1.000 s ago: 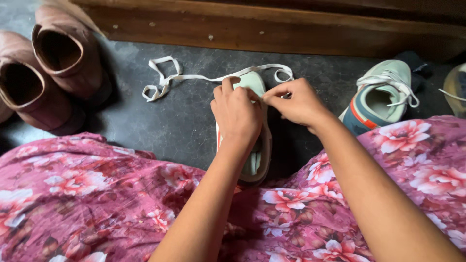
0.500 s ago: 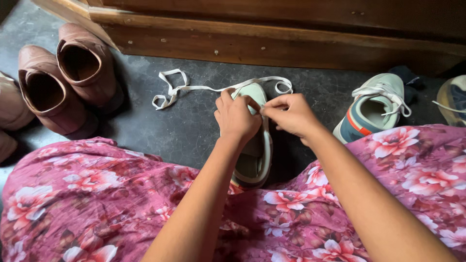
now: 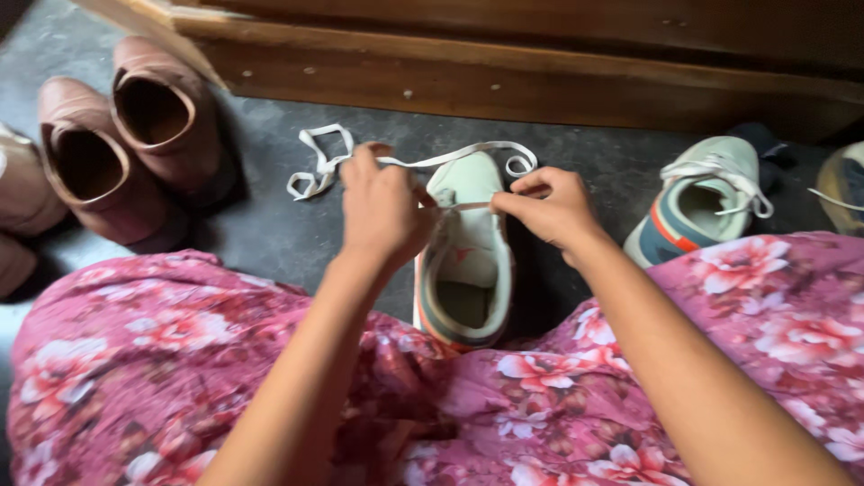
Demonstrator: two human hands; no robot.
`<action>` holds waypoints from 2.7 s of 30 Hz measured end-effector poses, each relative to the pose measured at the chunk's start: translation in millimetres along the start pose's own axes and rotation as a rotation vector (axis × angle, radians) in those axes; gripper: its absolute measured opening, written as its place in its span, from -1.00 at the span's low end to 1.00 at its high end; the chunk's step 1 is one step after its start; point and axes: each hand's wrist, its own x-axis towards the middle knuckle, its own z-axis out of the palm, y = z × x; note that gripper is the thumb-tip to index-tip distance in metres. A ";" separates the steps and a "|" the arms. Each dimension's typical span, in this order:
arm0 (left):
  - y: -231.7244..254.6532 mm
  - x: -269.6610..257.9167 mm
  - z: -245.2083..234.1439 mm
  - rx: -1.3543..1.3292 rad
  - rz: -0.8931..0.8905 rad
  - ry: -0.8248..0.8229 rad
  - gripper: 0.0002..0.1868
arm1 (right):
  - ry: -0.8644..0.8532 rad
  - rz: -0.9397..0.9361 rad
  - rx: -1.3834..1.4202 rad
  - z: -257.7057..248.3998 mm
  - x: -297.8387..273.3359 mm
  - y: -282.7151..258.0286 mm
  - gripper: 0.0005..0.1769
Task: The person removes the laces from a light green sneaker, then threads and ties the laces back through the eyelets. The person repeats the same process on the second sneaker, finishing with a tied bow on each shoe.
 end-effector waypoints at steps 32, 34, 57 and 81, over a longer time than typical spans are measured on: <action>47.5 -51.4 43.3 0.153 0.091 -0.046 -0.74 | -0.179 0.121 0.002 -1.3 -3.6 -19.1 -0.60; 46.7 -50.2 44.9 0.160 0.063 -0.120 -0.74 | -0.177 0.153 -0.001 -2.3 -4.0 -21.7 -0.59; 43.6 -103.6 -133.6 -0.671 0.051 -0.870 -0.80 | -0.170 0.145 0.015 1.2 -2.2 -23.4 -0.39; -4.5 -64.6 -75.5 -0.573 -0.073 -0.639 -0.68 | -0.249 -0.428 -0.635 99.8 24.9 -72.1 -0.30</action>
